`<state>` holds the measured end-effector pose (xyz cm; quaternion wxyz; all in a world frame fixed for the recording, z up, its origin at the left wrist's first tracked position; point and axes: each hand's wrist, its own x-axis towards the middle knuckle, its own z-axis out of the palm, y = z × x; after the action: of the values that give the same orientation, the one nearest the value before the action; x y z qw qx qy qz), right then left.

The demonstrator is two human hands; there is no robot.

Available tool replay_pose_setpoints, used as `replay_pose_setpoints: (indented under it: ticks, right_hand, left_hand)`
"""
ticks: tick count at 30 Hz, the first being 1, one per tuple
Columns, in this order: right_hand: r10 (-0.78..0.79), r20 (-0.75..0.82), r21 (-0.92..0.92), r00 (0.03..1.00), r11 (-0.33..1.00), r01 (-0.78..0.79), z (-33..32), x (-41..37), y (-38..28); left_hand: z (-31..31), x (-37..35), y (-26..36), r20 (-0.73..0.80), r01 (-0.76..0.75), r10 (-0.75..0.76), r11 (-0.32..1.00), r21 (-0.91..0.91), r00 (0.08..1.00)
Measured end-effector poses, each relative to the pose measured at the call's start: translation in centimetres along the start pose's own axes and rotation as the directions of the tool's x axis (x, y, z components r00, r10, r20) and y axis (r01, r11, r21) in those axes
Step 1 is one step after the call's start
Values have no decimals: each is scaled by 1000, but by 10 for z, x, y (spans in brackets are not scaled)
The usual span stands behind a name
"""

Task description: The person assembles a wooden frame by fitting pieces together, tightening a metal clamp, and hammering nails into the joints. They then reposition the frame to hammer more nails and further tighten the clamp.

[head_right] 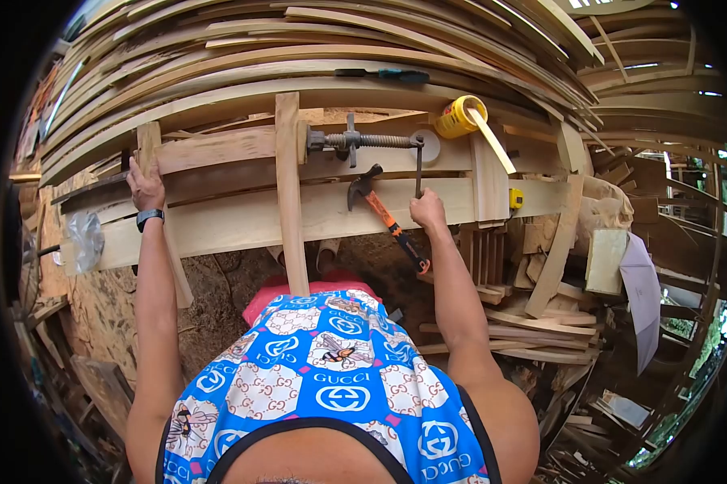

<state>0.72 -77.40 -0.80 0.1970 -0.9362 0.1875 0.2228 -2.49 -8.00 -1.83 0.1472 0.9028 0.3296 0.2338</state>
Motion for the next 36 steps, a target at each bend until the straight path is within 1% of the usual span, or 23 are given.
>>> replay_pose_setpoints:
  ticks: [1,3,5,7,9,11,12,13,15,18,19,21,22,24,25,27,28,31,32,34,36]
  right_hand:
    - [-10,3,-3,1000,1000,10,-12,-6,-9]
    - [73,123,186,990,978,-96,-58,-48,-50]
    - [67,102,89,993,993,-76,-102,-78,-82]
    - [-54,88,183,995,982,37,-131,-79,-87]
    - [-162,-13,305,987,939,158,-158,-85,-105]
    - [-245,-58,356,968,900,249,-180,-81,-127]
    - [-254,-59,395,965,882,256,-186,-71,-135]
    - [-259,-49,395,965,882,257,-193,-63,-147]
    - [-337,-145,384,930,847,367,-199,-27,-159]
    - [-287,-168,437,943,836,332,-203,18,-186]
    - [-291,-164,438,943,835,334,-200,38,-191]
    - [-251,-201,473,947,822,319,-189,81,-196]
    - [-255,-197,473,947,821,320,-181,99,-198]
    - [-235,-378,132,895,944,304,-166,131,-204]
    - [-241,-374,131,896,942,308,-159,143,-209]
    - [-192,-397,-53,897,981,187,-147,157,-216]
    - [-193,-393,-52,899,981,187,-144,159,-215]
    - [-318,-472,-153,822,948,279,-140,156,-210]
    - [-319,-470,-156,823,948,279,-135,150,-204]
    - [-369,-421,-192,828,929,317,-114,123,-182]
    - [-368,-364,-196,856,928,316,-95,91,-162]
  left_hand:
    - [3,0,-2,-8,-14,14,1000,-4,1000]
    - [4,0,-5,-23,-14,14,1000,3,1000]
    - [1,-2,0,-8,-20,20,1000,-12,1000]
    - [-1,-2,1,-13,-6,6,1000,-1,1000]
    - [-4,-3,7,-15,-14,14,1000,5,1000]
    - [-1,-2,3,-10,-16,17,1000,9,1000]
    - [-3,-3,6,-11,-11,11,1000,13,1000]
    - [-4,-3,7,-10,-5,6,1000,18,1000]
    - [-4,-3,6,-22,-17,18,1000,22,1000]
    - [-3,-3,6,-28,-32,32,999,18,999]
    - [-4,-3,6,-25,-32,33,999,10,999]
    - [-6,-3,7,-30,-35,35,999,11,999]
    - [-6,-3,8,-33,-41,41,999,8,999]
    - [-6,-4,8,-31,-32,32,999,15,999]
    - [-7,-3,8,-28,-26,26,1000,18,999]
    - [-8,-4,8,-30,-26,26,1000,14,999]
    - [-8,-4,9,-29,-33,33,999,3,999]
    - [-9,-4,11,-32,-27,28,999,24,999]
    - [-8,-5,11,-30,-24,25,999,23,999]
    - [-10,-4,10,-27,-24,24,1000,2,999]
    - [-10,-4,14,-26,-14,13,1000,-5,1000]
